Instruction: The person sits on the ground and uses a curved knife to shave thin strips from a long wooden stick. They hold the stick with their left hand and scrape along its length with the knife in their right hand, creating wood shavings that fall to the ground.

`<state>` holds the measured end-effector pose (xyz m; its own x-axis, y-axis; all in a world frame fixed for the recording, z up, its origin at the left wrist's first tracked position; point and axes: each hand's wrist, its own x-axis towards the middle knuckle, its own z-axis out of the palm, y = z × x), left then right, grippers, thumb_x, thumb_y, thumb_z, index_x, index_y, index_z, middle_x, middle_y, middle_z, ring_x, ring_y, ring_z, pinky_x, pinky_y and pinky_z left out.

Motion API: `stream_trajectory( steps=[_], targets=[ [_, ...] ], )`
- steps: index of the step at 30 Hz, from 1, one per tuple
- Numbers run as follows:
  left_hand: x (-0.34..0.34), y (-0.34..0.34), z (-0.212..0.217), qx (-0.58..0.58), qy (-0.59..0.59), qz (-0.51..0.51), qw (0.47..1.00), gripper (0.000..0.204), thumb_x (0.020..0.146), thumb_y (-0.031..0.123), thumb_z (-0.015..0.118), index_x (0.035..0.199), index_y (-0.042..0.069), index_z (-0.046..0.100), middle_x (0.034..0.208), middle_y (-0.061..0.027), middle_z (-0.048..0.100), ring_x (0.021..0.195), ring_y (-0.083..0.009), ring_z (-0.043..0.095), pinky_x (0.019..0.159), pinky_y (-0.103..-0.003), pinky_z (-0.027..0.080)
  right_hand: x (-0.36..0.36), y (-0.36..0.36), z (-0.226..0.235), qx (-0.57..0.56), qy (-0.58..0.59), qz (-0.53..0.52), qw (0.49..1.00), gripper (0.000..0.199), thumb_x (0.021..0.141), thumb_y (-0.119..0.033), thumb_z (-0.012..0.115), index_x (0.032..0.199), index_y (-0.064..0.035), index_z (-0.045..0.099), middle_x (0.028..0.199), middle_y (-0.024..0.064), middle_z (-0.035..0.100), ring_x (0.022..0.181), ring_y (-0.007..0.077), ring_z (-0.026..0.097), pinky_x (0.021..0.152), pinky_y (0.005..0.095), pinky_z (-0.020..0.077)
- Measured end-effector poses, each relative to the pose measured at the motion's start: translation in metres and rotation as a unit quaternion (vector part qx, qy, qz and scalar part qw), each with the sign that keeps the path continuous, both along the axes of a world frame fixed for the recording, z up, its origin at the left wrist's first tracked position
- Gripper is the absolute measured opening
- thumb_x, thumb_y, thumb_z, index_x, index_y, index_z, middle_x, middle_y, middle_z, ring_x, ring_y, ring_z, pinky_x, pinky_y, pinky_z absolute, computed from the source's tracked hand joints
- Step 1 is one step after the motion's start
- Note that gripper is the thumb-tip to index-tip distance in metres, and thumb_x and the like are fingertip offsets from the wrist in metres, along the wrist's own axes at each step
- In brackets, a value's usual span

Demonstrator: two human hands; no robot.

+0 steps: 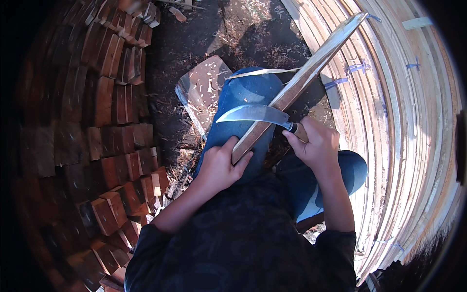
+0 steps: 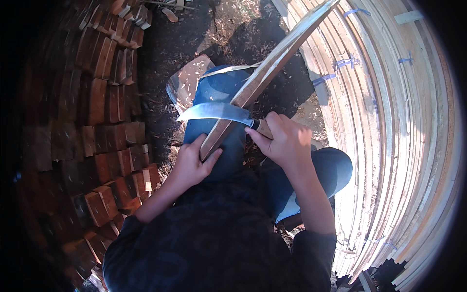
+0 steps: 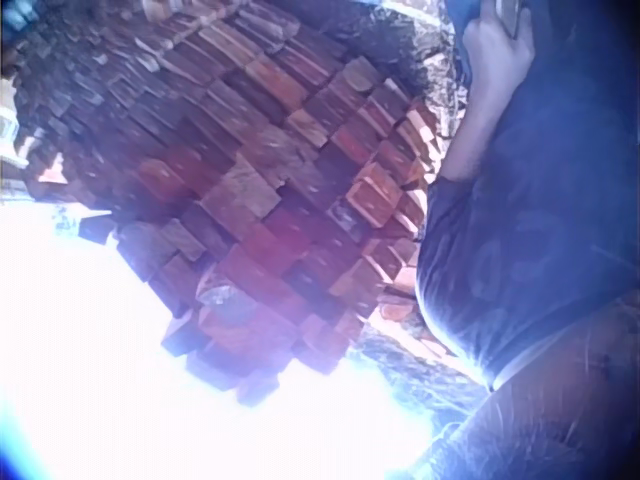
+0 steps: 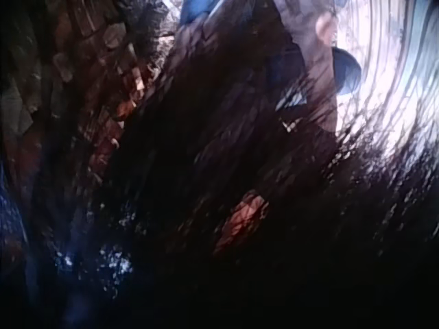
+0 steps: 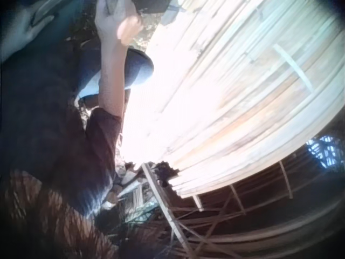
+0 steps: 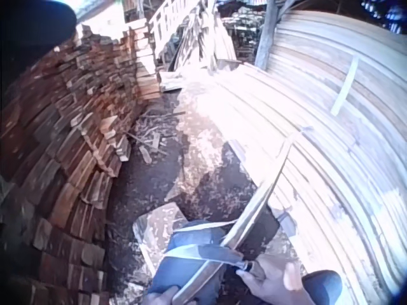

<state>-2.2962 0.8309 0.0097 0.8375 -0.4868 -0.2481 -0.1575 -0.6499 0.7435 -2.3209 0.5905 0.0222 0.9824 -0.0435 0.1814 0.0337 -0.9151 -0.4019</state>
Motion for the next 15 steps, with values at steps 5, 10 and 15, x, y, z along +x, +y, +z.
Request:
stream_trajectory(
  steps=[5,10,15],
  targets=[
    [0.000,0.000,-0.002,0.010,0.006,0.014,1.000,0.030,0.085,0.028,0.068,0.090,0.000,0.056,0.054,-0.0200,0.056,0.058,-0.0407,0.062,0.055,-0.048,0.049,0.033,-0.052,0.018,-0.016,-0.044,-0.100,0.994,0.031,0.082,-0.031,0.074,0.072,-0.0067,0.057,0.055,0.0132,0.057,0.052,0.0331,0.060,0.047,0.0386,0.0461],
    [-0.002,-0.003,-0.004,-0.012,-0.018,0.012,1.000,0.030,0.084,0.027,0.069,0.090,0.000,0.057,0.054,-0.0201,0.056,0.057,-0.0404,0.061,0.054,-0.047,0.049,0.017,-0.031,0.019,0.022,-0.045,-0.067,0.996,0.035,0.080,-0.037,0.074,0.073,-0.0066,0.057,0.059,0.0121,0.060,0.054,0.0310,0.062,0.046,0.0379,0.0474],
    [-0.001,-0.001,-0.003,-0.016,-0.002,0.008,1.000,0.029,0.084,0.026,0.069,0.088,0.000,0.056,0.056,-0.0218,0.056,0.059,-0.0417,0.062,0.054,-0.048,0.049,0.008,-0.012,0.003,-0.034,-0.026,0.024,0.999,0.043,0.078,-0.045,0.073,0.071,-0.0071,0.055,0.061,0.0087,0.060,0.055,0.0284,0.063,0.047,0.0382,0.0482]
  ],
)
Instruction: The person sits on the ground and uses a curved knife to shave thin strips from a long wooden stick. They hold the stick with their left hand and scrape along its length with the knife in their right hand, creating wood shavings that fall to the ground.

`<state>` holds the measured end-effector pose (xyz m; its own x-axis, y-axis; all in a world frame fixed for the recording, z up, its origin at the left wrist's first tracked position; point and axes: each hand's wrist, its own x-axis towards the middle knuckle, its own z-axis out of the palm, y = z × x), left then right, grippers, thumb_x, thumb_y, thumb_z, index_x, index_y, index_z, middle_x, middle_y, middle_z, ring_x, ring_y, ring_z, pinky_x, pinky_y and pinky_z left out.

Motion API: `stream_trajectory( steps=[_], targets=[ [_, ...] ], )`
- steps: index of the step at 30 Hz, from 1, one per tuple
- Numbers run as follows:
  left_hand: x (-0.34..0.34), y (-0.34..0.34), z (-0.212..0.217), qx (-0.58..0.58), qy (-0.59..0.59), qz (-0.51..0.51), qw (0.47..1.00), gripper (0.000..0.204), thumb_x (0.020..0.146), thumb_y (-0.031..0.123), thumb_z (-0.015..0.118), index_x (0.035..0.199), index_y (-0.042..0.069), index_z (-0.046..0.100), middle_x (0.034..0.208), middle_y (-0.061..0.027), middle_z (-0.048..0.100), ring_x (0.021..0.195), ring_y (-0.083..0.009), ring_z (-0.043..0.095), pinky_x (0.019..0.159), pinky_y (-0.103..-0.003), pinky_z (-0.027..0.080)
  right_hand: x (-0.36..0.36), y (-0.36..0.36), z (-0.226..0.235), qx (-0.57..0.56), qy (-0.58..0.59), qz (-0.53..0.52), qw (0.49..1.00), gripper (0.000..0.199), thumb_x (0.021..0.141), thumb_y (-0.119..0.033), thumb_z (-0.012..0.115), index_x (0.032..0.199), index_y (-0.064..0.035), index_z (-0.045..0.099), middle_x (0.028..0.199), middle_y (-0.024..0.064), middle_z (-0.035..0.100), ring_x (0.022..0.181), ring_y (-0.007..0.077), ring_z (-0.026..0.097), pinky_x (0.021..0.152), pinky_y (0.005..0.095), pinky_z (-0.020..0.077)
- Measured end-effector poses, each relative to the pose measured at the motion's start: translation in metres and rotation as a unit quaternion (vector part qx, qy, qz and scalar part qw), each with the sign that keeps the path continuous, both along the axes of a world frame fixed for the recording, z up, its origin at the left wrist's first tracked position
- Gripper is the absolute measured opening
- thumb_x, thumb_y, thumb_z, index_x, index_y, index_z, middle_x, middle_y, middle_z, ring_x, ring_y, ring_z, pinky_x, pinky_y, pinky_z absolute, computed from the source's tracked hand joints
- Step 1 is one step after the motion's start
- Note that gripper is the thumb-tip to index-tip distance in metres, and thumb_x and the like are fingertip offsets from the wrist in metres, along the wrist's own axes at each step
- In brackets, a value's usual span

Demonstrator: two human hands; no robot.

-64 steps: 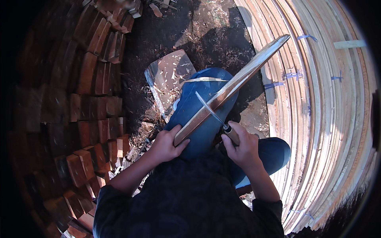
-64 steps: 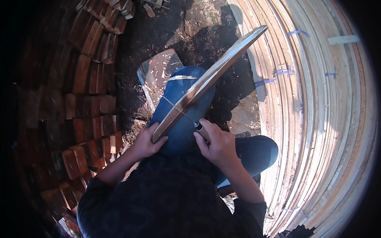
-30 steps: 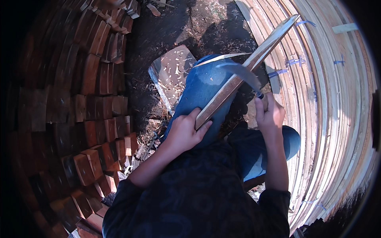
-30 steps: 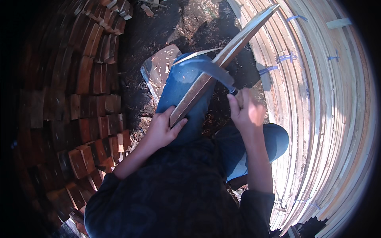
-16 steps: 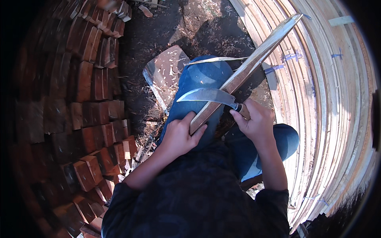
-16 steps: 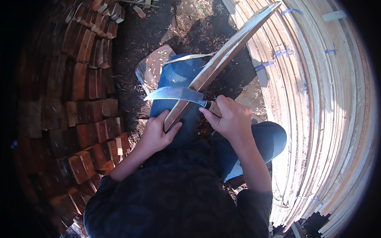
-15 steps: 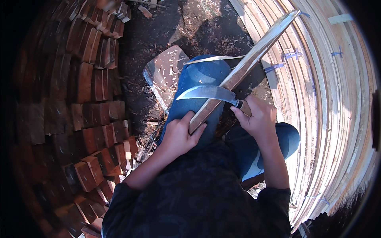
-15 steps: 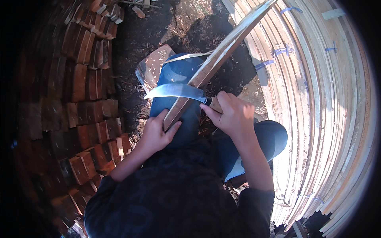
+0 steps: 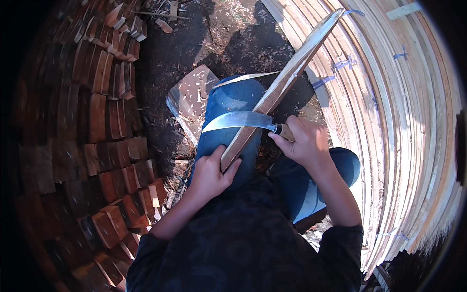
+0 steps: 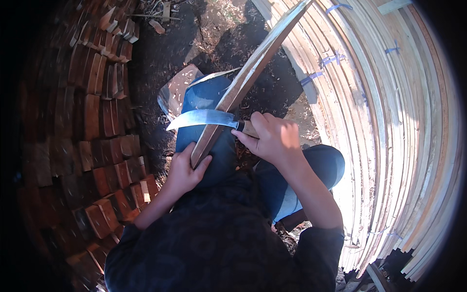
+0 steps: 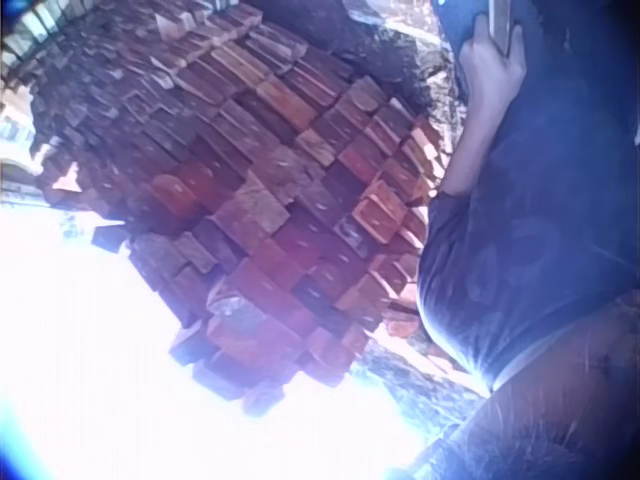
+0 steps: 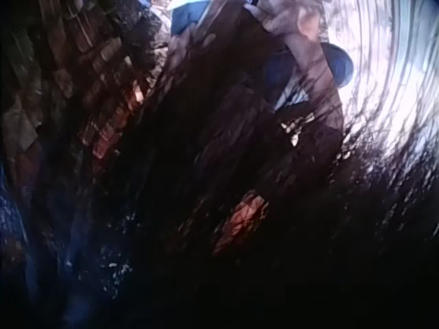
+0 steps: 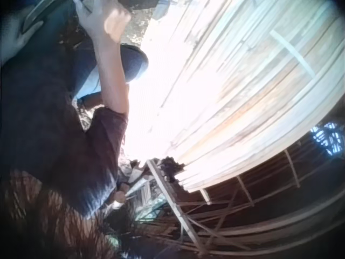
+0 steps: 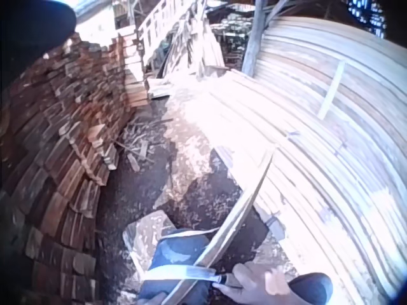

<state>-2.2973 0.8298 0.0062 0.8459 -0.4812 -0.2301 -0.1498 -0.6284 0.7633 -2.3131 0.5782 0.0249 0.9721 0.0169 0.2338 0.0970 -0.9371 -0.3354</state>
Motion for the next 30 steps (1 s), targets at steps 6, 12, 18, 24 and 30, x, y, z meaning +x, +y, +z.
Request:
stream_trajectory(
  steps=[6,12,18,24,30],
  targets=[
    [-0.001,-0.003,0.004,0.016,0.001,0.002,1.000,0.030,0.085,0.027,0.068,0.087,0.000,0.056,0.056,-0.0226,0.057,0.059,-0.0418,0.062,0.054,-0.048,0.049,0.049,-0.098,0.014,0.158,-0.024,-0.300,0.941,0.042,0.092,-0.039,0.063,0.075,0.0000,0.061,0.059,0.0132,0.060,0.052,0.0219,0.060,0.051,0.0354,0.0450],
    [0.000,-0.001,0.003,0.013,0.004,0.006,1.000,0.030,0.084,0.027,0.069,0.088,0.000,0.056,0.057,-0.0228,0.057,0.059,-0.0421,0.062,0.055,-0.048,0.050,0.021,-0.051,0.006,0.138,-0.027,-0.184,0.973,0.031,0.089,-0.028,0.068,0.077,-0.0011,0.059,0.059,0.0171,0.058,0.056,0.0307,0.062,0.052,0.0367,0.0470],
    [-0.002,-0.001,0.004,0.025,0.002,0.007,1.000,0.030,0.084,0.027,0.069,0.088,0.000,0.056,0.055,-0.0217,0.056,0.058,-0.0409,0.062,0.053,-0.047,0.049,0.006,-0.002,0.001,0.073,-0.009,-0.039,0.997,0.042,0.079,-0.040,0.074,0.070,-0.0054,0.054,0.062,0.0123,0.059,0.055,0.0321,0.061,0.048,0.0400,0.0478],
    [-0.001,-0.006,0.005,0.033,0.018,-0.003,0.999,0.030,0.084,0.027,0.069,0.088,0.000,0.056,0.055,-0.0223,0.056,0.059,-0.0420,0.062,0.053,-0.048,0.049,0.054,-0.117,0.021,0.096,-0.031,-0.299,0.949,0.044,0.090,-0.042,0.064,0.075,-0.0007,0.061,0.057,0.0154,0.059,0.054,0.0298,0.062,0.053,0.0369,0.0476],
    [0.006,-0.002,0.004,-0.016,0.020,-0.006,1.000,0.027,0.085,0.024,0.069,0.088,0.000,0.057,0.059,-0.0231,0.057,0.062,-0.0429,0.062,0.055,-0.047,0.049,0.017,-0.031,0.007,0.174,0.044,-0.105,0.978,0.033,0.083,-0.028,0.073,0.073,-0.0031,0.055,0.059,0.0160,0.056,0.058,0.0376,0.060,0.051,0.0396,0.0468]
  ],
)
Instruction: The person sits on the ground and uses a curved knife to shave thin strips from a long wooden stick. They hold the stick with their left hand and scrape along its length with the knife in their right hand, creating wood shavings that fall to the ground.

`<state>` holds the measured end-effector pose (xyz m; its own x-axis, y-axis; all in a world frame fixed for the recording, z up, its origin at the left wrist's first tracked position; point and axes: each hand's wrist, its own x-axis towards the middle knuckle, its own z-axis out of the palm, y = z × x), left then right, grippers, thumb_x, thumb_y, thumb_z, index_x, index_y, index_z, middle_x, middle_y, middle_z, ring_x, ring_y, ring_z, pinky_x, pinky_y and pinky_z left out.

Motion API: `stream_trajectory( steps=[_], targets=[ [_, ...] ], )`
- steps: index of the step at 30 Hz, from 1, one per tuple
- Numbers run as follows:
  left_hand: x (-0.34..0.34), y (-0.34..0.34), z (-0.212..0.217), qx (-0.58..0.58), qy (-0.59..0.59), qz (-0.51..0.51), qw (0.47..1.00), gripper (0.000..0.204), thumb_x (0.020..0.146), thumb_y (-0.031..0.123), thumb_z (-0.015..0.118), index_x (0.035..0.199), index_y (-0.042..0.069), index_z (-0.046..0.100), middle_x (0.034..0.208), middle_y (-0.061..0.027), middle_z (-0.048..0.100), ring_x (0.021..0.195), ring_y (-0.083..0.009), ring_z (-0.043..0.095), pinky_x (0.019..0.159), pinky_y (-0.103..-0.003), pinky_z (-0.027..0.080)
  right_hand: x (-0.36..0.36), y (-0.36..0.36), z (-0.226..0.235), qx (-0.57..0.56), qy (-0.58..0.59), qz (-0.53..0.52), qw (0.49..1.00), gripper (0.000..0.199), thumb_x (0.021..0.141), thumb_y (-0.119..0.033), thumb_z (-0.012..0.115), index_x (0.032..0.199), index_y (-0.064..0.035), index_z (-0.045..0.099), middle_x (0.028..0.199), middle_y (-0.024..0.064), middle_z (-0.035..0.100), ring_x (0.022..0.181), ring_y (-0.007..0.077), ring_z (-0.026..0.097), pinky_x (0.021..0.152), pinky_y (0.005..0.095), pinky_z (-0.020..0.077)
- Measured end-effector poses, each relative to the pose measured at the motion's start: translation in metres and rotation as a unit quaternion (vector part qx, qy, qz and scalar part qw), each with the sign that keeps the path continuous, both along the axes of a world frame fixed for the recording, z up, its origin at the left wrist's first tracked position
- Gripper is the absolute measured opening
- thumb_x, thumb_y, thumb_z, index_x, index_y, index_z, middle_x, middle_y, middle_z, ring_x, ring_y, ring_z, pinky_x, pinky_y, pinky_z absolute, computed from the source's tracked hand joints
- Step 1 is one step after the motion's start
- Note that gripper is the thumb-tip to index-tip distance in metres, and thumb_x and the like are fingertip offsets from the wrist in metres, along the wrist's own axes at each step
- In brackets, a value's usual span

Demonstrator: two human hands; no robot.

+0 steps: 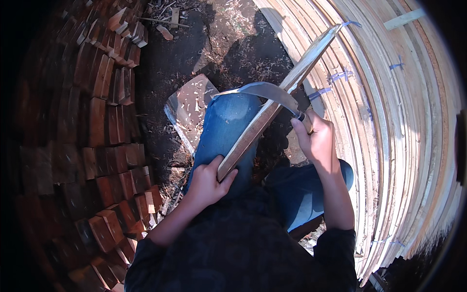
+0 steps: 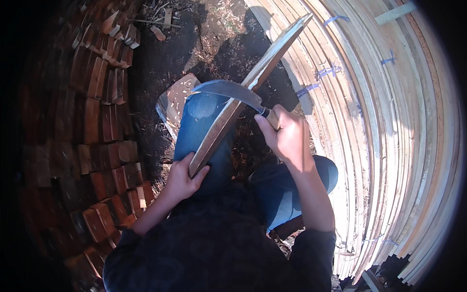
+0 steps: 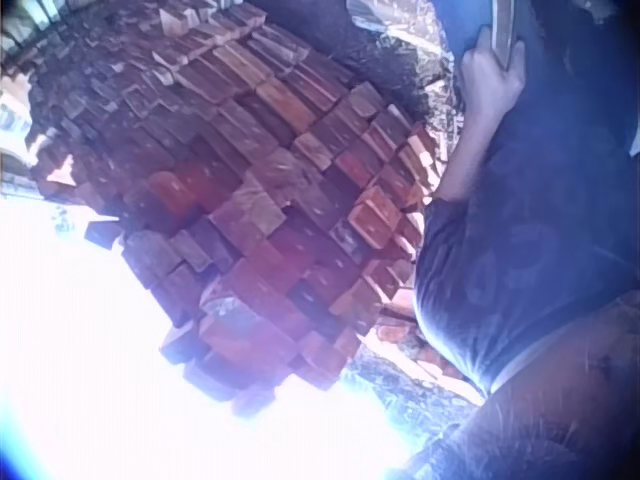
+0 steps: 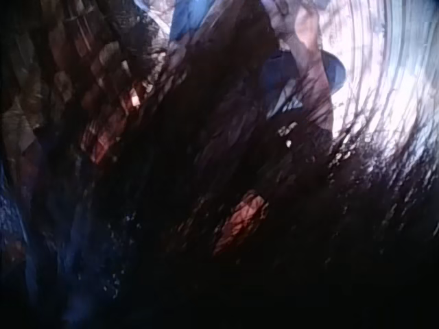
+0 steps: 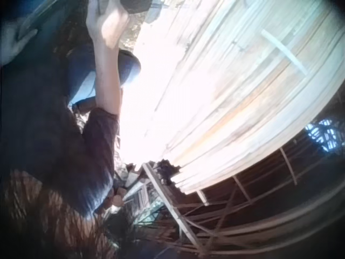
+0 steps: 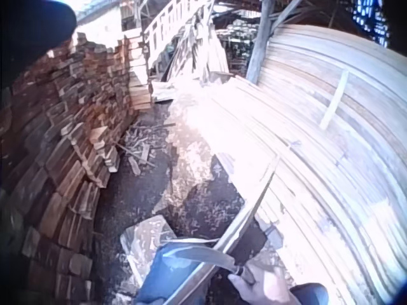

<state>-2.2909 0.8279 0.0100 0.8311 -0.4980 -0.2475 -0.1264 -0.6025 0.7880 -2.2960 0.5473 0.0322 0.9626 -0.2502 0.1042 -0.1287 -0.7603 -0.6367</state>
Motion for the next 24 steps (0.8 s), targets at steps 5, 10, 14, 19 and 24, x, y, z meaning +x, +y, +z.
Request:
stream_trajectory(
  steps=[5,10,14,19,24],
  targets=[
    [0.002,0.008,-0.007,-0.045,0.023,-0.012,0.999,0.026,0.085,0.023,0.068,0.091,-0.001,0.058,0.061,-0.0233,0.057,0.062,-0.0406,0.063,0.056,-0.043,0.049,0.007,0.009,-0.011,-0.087,-0.105,0.051,0.989,0.028,0.082,-0.022,0.072,0.077,-0.0005,0.055,0.057,0.0134,0.049,0.048,0.0291,0.049,0.047,0.0338,0.0398],
    [0.007,0.004,0.000,-0.040,0.140,0.025,0.989,0.026,0.087,0.023,0.068,0.095,-0.001,0.060,0.060,-0.0189,0.057,0.051,-0.0288,0.061,0.054,-0.037,0.047,0.036,-0.005,-0.004,-0.097,-0.076,-0.006,0.992,0.036,0.079,-0.030,0.075,0.068,-0.0043,0.053,0.060,0.0125,0.060,0.055,0.0329,0.062,0.047,0.0372,0.0459],
    [0.007,0.001,0.005,-0.035,0.148,0.015,0.988,0.027,0.087,0.022,0.067,0.099,-0.002,0.061,0.059,-0.0168,0.057,0.049,-0.0233,0.058,0.053,-0.036,0.046,0.028,0.001,-0.004,-0.046,-0.042,-0.012,0.998,0.033,0.082,-0.026,0.073,0.072,-0.0014,0.053,0.059,0.0171,0.053,0.053,0.0356,0.055,0.048,0.0381,0.0434],
    [0.001,0.013,-0.001,-0.032,0.139,0.024,0.989,0.027,0.088,0.021,0.067,0.103,-0.002,0.062,0.060,-0.0165,0.058,0.050,-0.0222,0.058,0.054,-0.035,0.046,0.006,0.027,0.000,-0.084,-0.040,0.085,0.992,0.034,0.079,-0.027,0.075,0.071,-0.0029,0.053,0.059,0.0149,0.053,0.056,0.0353,0.057,0.050,0.0385,0.0446],
    [0.005,0.005,0.002,-0.029,0.166,0.031,0.985,0.028,0.087,0.020,0.067,0.104,-0.002,0.062,0.066,-0.0171,0.061,0.055,-0.0214,0.061,0.056,-0.034,0.047,0.040,-0.009,-0.005,-0.122,-0.039,-0.033,0.991,0.031,0.083,-0.034,0.072,0.075,-0.0053,0.063,0.064,0.0116,0.065,0.057,0.0280,0.065,0.051,0.0347,0.0516]
  ],
)
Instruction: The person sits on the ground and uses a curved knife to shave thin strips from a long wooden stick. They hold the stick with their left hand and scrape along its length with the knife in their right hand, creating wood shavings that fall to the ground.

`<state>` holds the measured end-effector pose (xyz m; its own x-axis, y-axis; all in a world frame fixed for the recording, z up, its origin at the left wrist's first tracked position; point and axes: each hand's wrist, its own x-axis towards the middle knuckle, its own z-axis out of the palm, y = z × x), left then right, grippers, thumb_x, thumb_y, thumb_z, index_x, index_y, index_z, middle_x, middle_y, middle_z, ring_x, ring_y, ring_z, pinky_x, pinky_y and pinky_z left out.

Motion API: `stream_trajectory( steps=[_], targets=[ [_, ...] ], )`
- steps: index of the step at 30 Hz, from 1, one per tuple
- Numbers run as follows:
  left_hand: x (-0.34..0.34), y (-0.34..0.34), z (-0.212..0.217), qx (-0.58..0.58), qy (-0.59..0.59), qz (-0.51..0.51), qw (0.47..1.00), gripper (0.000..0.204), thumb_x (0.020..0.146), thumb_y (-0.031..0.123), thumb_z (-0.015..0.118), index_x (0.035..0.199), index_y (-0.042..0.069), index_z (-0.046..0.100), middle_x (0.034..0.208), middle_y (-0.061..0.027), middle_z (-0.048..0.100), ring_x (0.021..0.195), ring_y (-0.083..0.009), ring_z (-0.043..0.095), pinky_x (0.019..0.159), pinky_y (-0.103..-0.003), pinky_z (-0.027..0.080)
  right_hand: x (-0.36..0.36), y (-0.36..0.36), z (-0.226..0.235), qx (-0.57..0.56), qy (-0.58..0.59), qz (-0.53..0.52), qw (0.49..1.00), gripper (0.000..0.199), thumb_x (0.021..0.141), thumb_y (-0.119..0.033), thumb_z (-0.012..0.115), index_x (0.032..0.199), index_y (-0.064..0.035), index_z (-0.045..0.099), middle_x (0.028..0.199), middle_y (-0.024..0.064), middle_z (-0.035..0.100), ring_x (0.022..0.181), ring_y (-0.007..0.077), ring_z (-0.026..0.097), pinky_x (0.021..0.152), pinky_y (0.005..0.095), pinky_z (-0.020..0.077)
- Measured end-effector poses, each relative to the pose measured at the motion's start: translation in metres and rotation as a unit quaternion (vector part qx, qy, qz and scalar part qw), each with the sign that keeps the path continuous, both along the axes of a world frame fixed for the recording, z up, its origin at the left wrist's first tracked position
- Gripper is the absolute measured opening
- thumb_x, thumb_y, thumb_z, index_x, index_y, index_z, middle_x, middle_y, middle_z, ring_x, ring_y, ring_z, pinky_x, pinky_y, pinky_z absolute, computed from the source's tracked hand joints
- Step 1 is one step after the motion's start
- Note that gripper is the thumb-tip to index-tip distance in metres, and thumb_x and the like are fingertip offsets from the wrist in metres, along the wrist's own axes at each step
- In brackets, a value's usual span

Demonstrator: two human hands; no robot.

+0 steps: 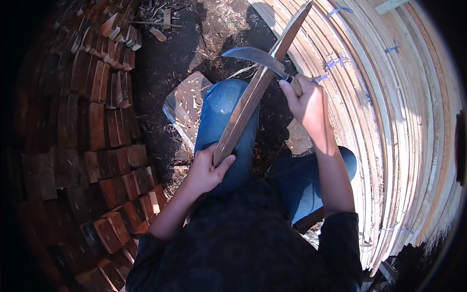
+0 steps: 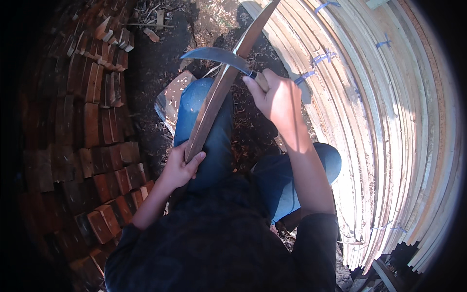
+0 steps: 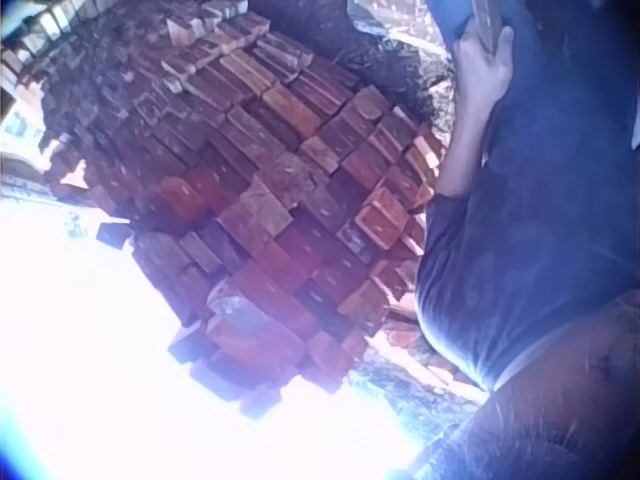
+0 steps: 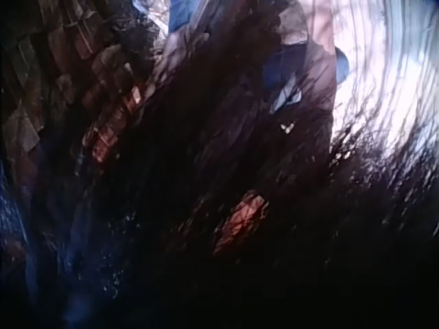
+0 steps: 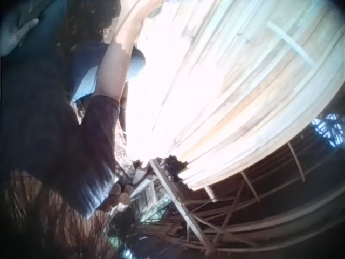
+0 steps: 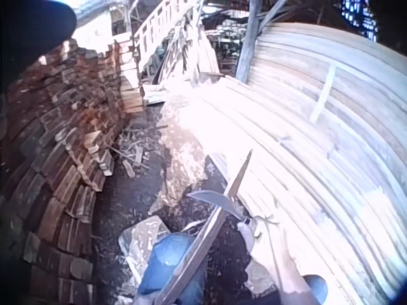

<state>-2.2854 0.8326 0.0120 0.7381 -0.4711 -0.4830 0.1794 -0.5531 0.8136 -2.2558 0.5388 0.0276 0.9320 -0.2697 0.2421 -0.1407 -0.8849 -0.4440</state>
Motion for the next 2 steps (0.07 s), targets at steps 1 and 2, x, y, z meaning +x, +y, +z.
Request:
stream_trajectory(
  steps=[1,2],
  targets=[
    [-0.0006,-0.0007,0.0005,0.002,-0.002,0.000,1.000,0.028,0.087,0.020,0.067,0.104,-0.002,0.062,0.068,-0.0174,0.062,0.057,-0.0214,0.062,0.057,-0.034,0.047,0.0082,-0.0070,-0.0031,0.017,0.008,-0.061,0.998,0.030,0.084,-0.034,0.071,0.078,-0.0055,0.065,0.066,0.0120,0.066,0.058,0.0269,0.066,0.052,0.0339,0.0525],
    [-0.0024,-0.0014,0.0010,-0.013,-0.019,-0.009,1.000,0.028,0.088,0.021,0.067,0.105,-0.001,0.063,0.071,-0.0180,0.064,0.062,-0.0231,0.064,0.062,-0.033,0.049,0.0099,-0.0100,-0.0042,0.016,0.003,-0.058,0.998,0.030,0.084,-0.034,0.071,0.078,-0.0055,0.065,0.066,0.0120,0.066,0.058,0.0269,0.066,0.052,0.0339,0.0525]
  ],
)
